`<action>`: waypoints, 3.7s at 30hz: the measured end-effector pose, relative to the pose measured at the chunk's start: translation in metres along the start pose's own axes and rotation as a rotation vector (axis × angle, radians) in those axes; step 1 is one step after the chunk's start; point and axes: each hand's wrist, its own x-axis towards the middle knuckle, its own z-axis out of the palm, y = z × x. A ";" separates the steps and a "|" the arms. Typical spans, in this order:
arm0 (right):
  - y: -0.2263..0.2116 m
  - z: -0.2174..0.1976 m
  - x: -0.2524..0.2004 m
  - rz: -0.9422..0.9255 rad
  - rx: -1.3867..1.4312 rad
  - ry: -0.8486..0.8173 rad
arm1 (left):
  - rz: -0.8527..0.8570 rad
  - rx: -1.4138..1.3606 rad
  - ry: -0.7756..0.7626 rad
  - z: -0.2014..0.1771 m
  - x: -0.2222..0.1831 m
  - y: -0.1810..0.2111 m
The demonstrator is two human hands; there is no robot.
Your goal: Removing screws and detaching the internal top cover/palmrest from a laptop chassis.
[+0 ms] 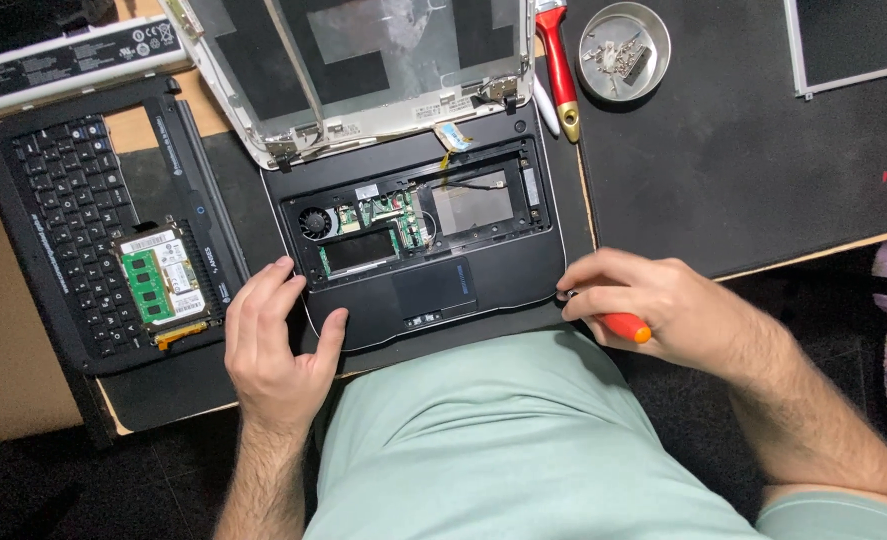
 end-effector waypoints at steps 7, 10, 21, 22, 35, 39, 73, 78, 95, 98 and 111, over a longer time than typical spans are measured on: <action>0.020 0.006 -0.007 -0.039 -0.002 -0.046 | 0.009 0.006 0.004 -0.001 0.000 -0.001; 0.037 0.034 -0.027 -0.083 0.017 0.054 | 0.003 0.010 0.011 -0.001 -0.001 -0.001; 0.042 0.106 -0.025 -0.463 -0.196 0.660 | 0.004 -0.009 0.016 0.000 -0.001 -0.001; 0.040 0.102 -0.023 -0.465 -0.195 0.660 | 0.004 -0.007 0.017 0.000 0.000 -0.001; 0.003 0.074 -0.018 -0.252 0.343 0.477 | -0.024 -0.047 -0.008 -0.006 0.002 -0.001; -0.036 0.093 0.032 -0.253 0.647 0.375 | 0.018 -0.091 -0.108 -0.021 0.003 -0.007; -0.100 0.124 0.119 -0.538 -0.072 0.115 | 0.131 -0.003 -0.190 -0.032 -0.009 -0.027; -0.079 0.133 0.125 -0.798 -0.071 0.221 | 0.133 -0.011 -0.192 -0.033 -0.010 -0.027; -0.135 0.117 0.129 -0.665 -0.508 0.064 | 0.173 -0.032 -0.232 -0.047 0.000 -0.025; -0.126 0.114 0.136 -0.902 -0.603 0.098 | 0.175 -0.027 -0.225 -0.047 -0.002 -0.026; -0.105 0.090 0.147 -0.997 -0.251 0.017 | 0.140 -0.001 -0.171 -0.045 -0.005 -0.022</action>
